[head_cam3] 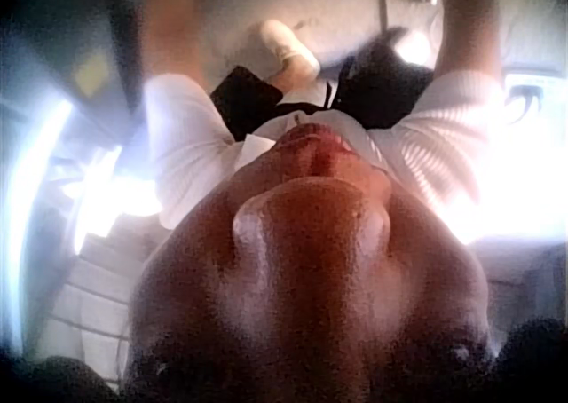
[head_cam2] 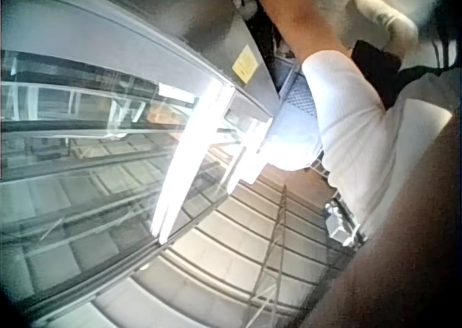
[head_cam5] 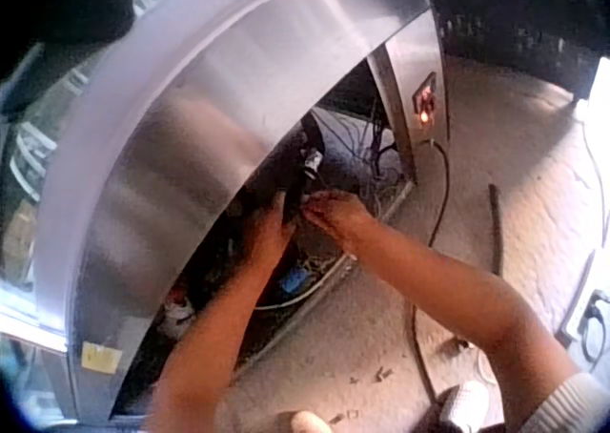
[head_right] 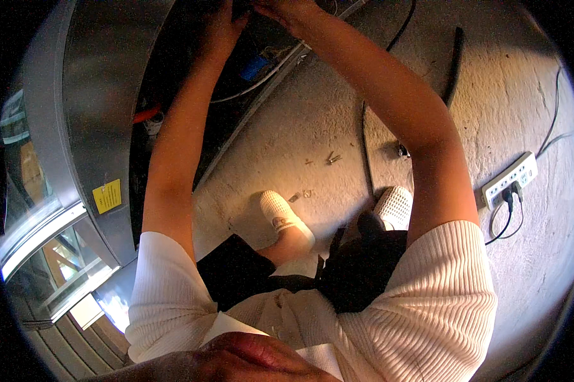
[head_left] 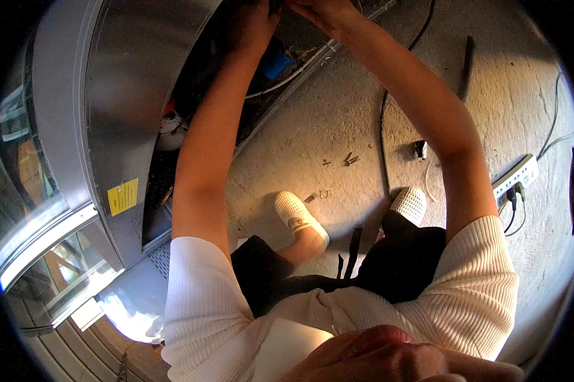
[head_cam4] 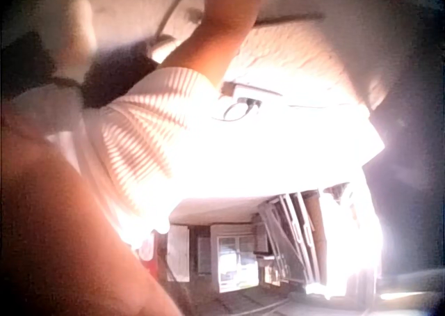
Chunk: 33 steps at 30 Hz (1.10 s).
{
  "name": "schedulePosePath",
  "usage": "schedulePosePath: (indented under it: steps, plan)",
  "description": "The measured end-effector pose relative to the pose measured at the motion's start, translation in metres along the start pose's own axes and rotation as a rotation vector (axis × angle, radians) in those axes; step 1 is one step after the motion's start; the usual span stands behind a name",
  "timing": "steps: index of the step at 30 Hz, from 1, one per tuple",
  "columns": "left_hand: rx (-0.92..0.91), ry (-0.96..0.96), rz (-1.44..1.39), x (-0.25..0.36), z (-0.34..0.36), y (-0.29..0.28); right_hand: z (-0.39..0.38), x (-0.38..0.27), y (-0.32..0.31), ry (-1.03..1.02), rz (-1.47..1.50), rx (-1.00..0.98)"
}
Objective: The person cuts a length of black insulation with shears and سپس installs it onto a component in the bottom compartment of a refrigerator.
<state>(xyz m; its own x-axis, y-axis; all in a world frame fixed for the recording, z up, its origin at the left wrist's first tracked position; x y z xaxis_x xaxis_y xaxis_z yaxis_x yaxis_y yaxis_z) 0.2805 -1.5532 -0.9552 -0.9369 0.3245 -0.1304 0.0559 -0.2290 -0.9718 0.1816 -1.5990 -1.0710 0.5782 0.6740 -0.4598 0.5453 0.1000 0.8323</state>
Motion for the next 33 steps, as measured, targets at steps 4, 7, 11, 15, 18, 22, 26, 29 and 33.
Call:
schedulePosePath:
  steps: [4,7,11,15,18,22,26,29,33]
  plan:
    - [0.157,0.141,-0.016,0.001,-0.004,0.002,0.011,0.010,-0.004,0.042,-0.135,-0.080]
    - [0.043,0.071,-0.033,0.007,-0.003,0.001,0.018,0.020,-0.004,0.100,-0.212,-0.142]
    - [0.092,0.129,-0.091,0.007,-0.007,-0.010,0.012,0.013,0.016,0.143,-0.532,0.023]
    - [0.042,0.061,-0.086,0.002,-0.012,-0.023,0.006,0.014,0.031,0.108,-0.611,0.048]
    - [0.056,0.145,-0.161,0.028,0.012,-0.012,0.060,0.023,-0.027,-0.251,-1.089,-0.254]
    - [0.025,0.125,-0.128,0.005,0.001,-0.009,0.055,0.040,-0.019,0.151,-0.289,-0.290]
    - [0.166,0.076,-0.277,0.004,-0.010,-0.024,0.014,0.019,0.011,0.109,-0.363,-0.067]
    - [0.308,0.101,-0.330,0.027,-0.013,-0.049,0.016,0.011,0.006,0.000,-0.445,0.025]
    - [0.314,0.123,-0.283,0.032,-0.015,-0.054,0.029,0.008,-0.004,-0.138,-0.417,0.010]
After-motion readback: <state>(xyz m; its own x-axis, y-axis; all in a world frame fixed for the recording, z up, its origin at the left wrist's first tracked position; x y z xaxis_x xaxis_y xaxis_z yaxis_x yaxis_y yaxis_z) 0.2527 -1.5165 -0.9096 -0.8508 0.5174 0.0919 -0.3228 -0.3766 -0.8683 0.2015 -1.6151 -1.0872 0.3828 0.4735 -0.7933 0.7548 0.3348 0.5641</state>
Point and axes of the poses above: each hand's wrist, its own z-axis towards the middle knuckle, its own y-axis out of the palm, x = y × z, the point moved 9 cm from there along z, towards the middle knuckle, and after that the axes turned 14 degrees about y, right-handed, at the moved point
